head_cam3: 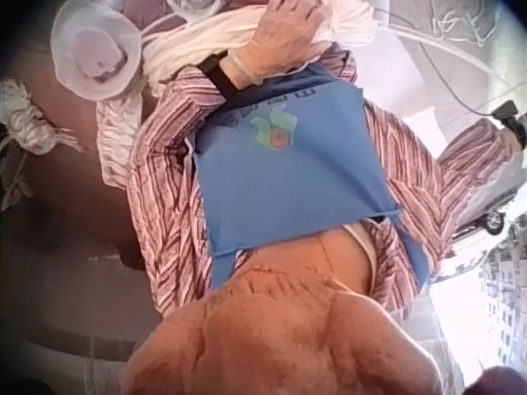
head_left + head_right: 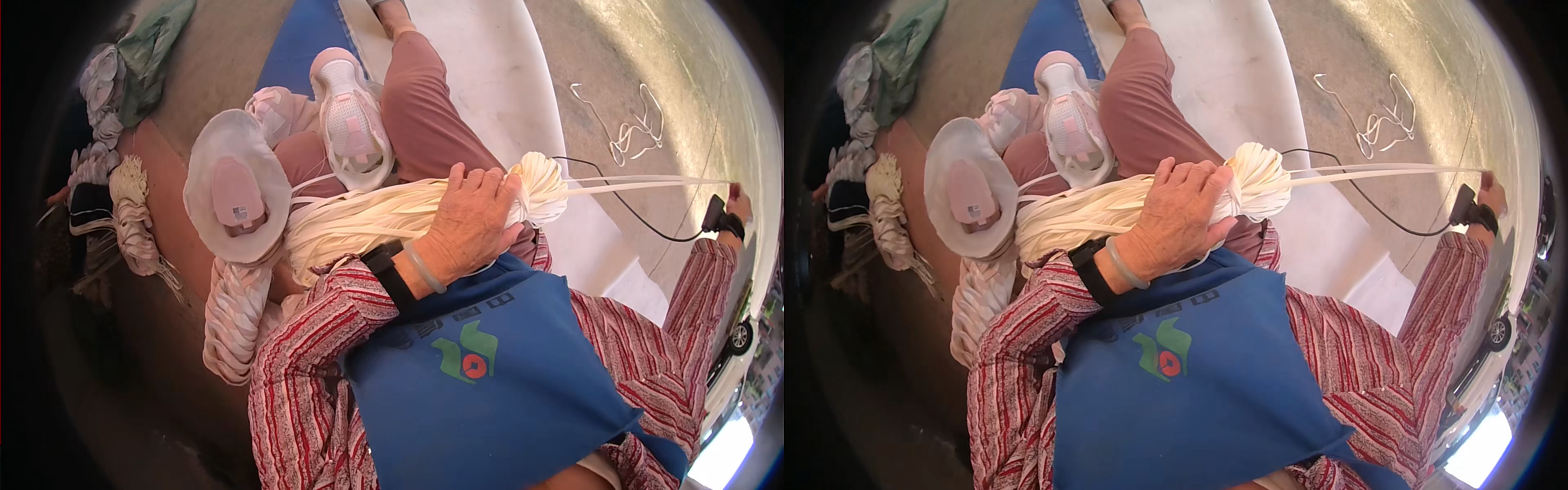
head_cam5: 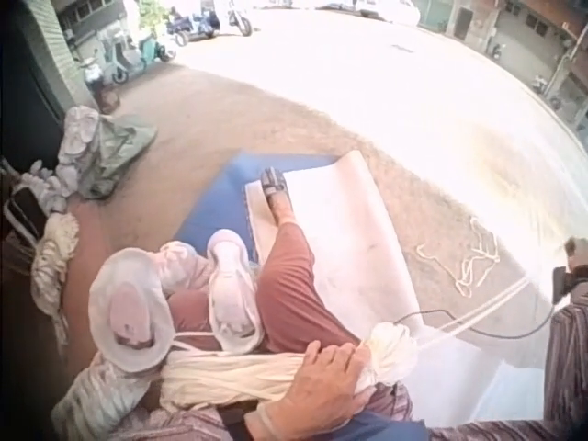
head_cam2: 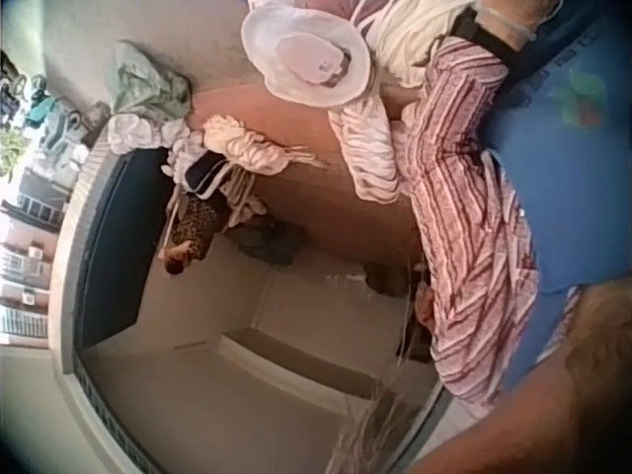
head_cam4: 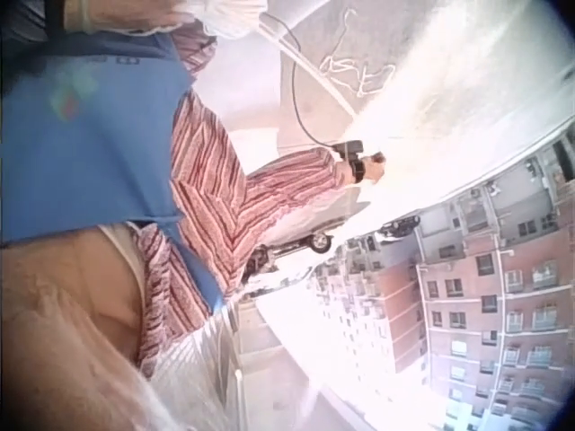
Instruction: Lacing a pair of white and pink shoes while sitting on the ground.
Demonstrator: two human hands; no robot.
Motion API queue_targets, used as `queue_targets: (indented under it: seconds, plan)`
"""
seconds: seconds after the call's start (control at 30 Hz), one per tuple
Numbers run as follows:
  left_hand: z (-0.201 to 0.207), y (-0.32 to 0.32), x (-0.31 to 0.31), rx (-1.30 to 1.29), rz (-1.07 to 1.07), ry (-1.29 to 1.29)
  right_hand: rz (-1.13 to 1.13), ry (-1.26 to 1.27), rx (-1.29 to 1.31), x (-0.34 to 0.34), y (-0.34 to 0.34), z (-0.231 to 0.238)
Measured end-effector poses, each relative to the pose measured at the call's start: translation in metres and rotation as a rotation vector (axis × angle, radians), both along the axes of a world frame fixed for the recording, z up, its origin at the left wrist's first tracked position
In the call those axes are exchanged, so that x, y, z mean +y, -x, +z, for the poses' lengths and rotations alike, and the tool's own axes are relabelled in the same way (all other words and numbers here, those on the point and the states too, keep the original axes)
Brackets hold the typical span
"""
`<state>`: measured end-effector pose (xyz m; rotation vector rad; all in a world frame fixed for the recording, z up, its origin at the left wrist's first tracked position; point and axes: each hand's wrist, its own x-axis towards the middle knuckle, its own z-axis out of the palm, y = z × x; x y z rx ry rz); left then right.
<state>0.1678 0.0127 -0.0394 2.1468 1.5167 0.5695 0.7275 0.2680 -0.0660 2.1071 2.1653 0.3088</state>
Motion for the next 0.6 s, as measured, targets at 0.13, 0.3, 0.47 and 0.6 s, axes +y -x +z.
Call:
queue_targets:
  seconds: [0.13,0.3,0.47,0.6]
  plan:
    - [-0.004,-0.003,0.002,-0.042,-0.014,-0.024,-0.148,-0.242,0.961,0.031,-0.172,0.081]
    - [0.013,0.004,0.005,-0.149,0.068,-0.037,-0.306,-0.259,1.994,0.101,-0.039,0.074]
    - [0.038,0.049,0.028,-0.443,0.253,-0.150,0.463,0.489,1.957,-0.034,0.342,0.121]
    - [0.063,0.075,0.042,-0.524,0.325,-0.225,0.539,0.975,1.953,-0.106,0.490,0.115]
